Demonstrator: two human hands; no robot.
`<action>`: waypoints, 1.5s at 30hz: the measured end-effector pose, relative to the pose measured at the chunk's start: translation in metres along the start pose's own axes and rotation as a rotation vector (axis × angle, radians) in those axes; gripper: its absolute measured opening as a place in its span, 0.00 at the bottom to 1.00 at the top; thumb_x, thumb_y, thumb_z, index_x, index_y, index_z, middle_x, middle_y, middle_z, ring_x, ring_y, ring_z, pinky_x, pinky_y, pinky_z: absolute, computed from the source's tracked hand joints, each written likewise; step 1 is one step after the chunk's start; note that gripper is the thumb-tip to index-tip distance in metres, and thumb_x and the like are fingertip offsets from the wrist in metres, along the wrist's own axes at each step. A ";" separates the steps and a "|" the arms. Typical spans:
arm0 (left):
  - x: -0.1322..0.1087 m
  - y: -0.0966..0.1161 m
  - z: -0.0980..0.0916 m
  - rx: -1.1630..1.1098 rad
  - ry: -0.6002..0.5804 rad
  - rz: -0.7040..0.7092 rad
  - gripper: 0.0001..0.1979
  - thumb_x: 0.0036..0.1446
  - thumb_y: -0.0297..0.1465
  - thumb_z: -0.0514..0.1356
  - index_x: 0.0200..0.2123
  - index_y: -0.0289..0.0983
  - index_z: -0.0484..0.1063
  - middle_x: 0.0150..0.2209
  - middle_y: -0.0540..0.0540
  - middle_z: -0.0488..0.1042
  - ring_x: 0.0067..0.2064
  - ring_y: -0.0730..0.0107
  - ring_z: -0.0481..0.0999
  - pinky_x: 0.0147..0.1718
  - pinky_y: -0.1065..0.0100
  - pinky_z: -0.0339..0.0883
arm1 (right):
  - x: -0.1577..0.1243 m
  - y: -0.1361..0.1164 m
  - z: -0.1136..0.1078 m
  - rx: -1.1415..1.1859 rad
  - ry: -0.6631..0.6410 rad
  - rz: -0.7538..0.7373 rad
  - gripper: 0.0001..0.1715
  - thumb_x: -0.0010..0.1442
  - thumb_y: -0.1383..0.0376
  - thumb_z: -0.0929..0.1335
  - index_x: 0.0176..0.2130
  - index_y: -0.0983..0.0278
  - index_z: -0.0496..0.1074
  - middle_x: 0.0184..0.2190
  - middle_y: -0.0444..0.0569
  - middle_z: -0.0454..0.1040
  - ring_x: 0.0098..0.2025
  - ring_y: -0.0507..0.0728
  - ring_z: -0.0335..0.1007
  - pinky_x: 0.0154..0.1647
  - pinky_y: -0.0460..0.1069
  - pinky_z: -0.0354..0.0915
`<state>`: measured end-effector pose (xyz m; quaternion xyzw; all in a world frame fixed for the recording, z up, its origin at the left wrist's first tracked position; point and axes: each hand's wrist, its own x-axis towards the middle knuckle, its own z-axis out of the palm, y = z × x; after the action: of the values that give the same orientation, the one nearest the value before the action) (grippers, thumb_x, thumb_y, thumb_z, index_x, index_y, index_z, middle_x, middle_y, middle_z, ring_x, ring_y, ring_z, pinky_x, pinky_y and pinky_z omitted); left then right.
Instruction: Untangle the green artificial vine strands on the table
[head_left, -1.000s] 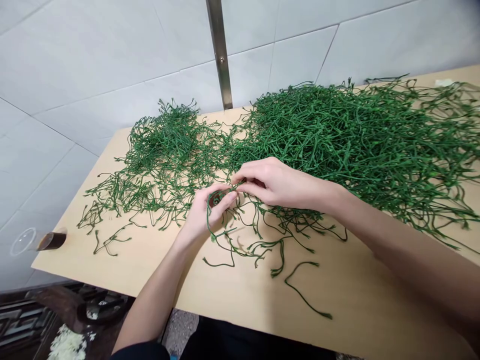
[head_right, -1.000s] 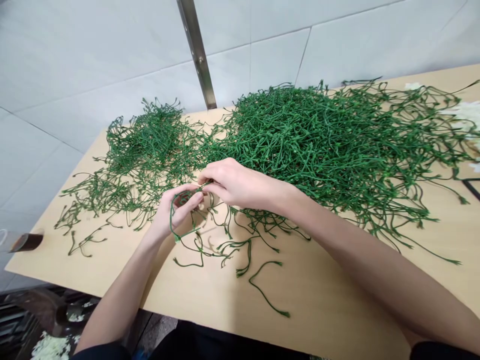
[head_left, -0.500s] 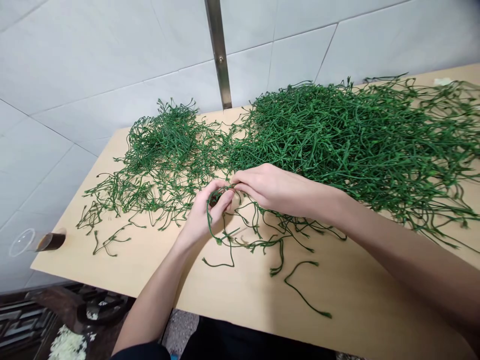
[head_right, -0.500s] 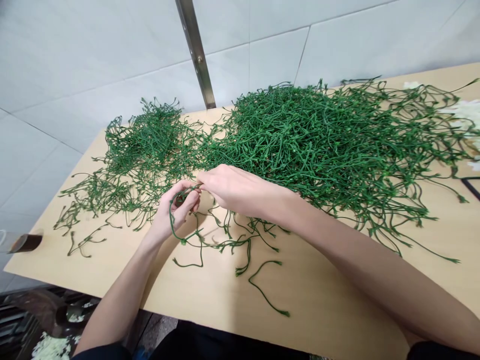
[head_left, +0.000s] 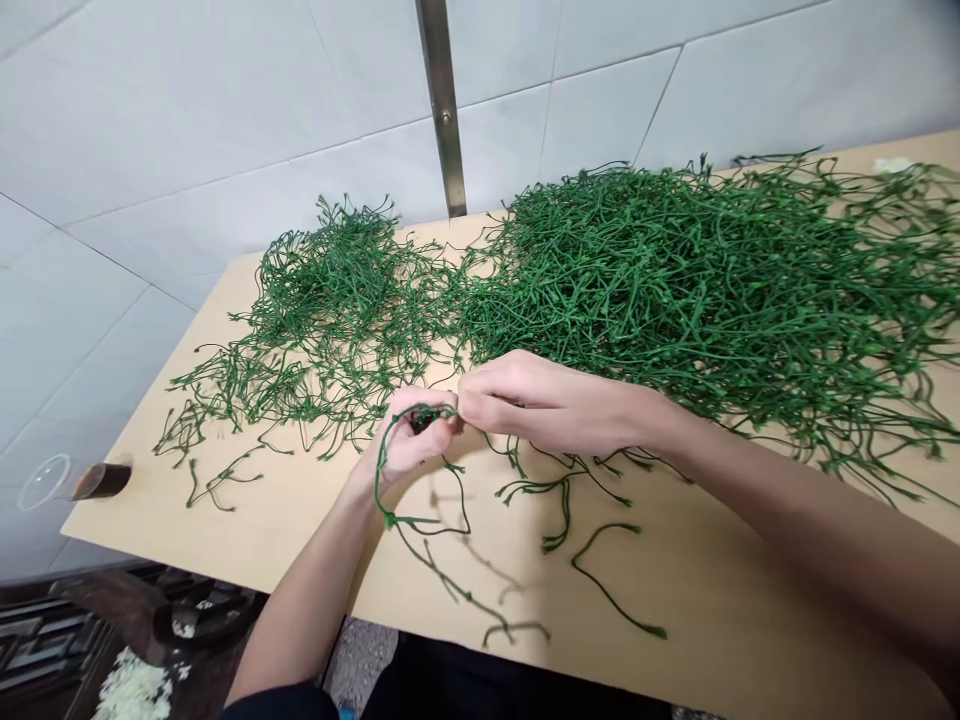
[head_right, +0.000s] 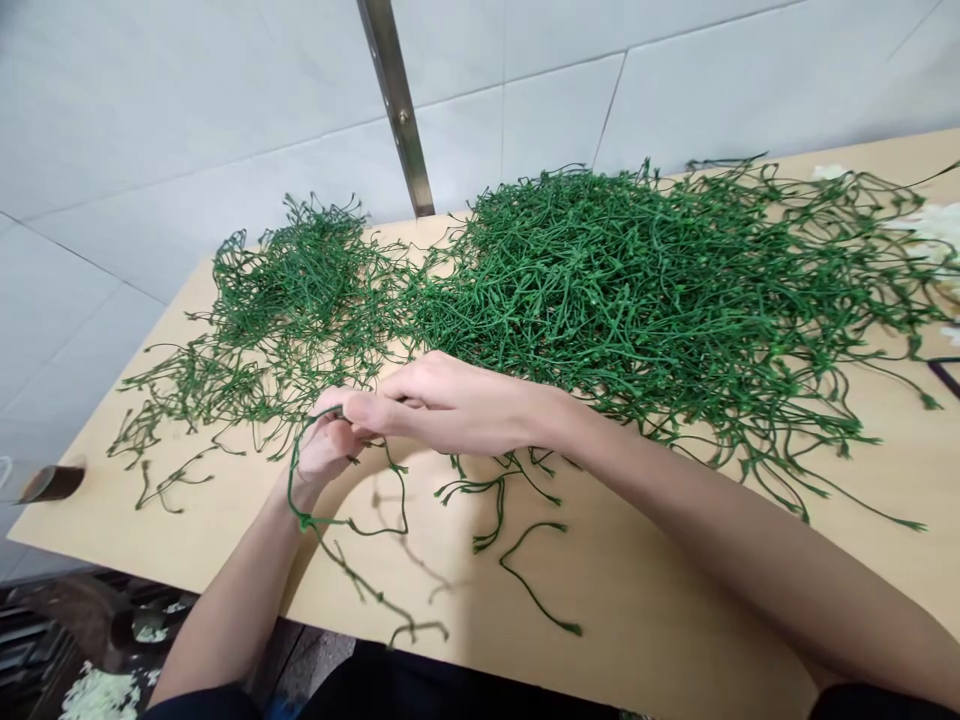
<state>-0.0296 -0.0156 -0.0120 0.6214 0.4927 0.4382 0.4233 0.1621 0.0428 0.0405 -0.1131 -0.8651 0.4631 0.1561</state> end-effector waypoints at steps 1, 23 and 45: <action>-0.001 -0.002 -0.001 -0.016 -0.038 0.008 0.34 0.40 0.65 0.59 0.15 0.39 0.58 0.16 0.51 0.54 0.21 0.72 0.55 0.19 0.66 0.52 | 0.001 0.002 0.002 0.060 0.010 -0.003 0.28 0.68 0.50 0.58 0.25 0.65 0.61 0.23 0.41 0.56 0.25 0.47 0.51 0.25 0.46 0.49; 0.015 0.003 0.005 -0.227 0.327 0.094 0.31 0.52 0.54 0.62 0.16 0.38 0.52 0.16 0.55 0.52 0.21 0.76 0.55 0.22 0.68 0.56 | 0.004 0.027 -0.002 -0.173 0.586 0.267 0.26 0.50 0.49 0.74 0.21 0.65 0.65 0.18 0.38 0.55 0.22 0.46 0.42 0.24 0.47 0.44; 0.010 -0.006 0.021 -0.059 0.183 0.115 0.35 0.61 0.57 0.40 0.57 0.43 0.67 0.59 0.40 0.70 0.61 0.59 0.67 0.56 0.58 0.66 | 0.012 0.026 0.021 -0.183 0.389 0.068 0.11 0.59 0.66 0.68 0.26 0.68 0.73 0.15 0.38 0.59 0.19 0.45 0.48 0.24 0.46 0.49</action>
<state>-0.0094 -0.0067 -0.0220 0.5933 0.4795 0.5309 0.3690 0.1447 0.0451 0.0095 -0.2431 -0.8527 0.3572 0.2938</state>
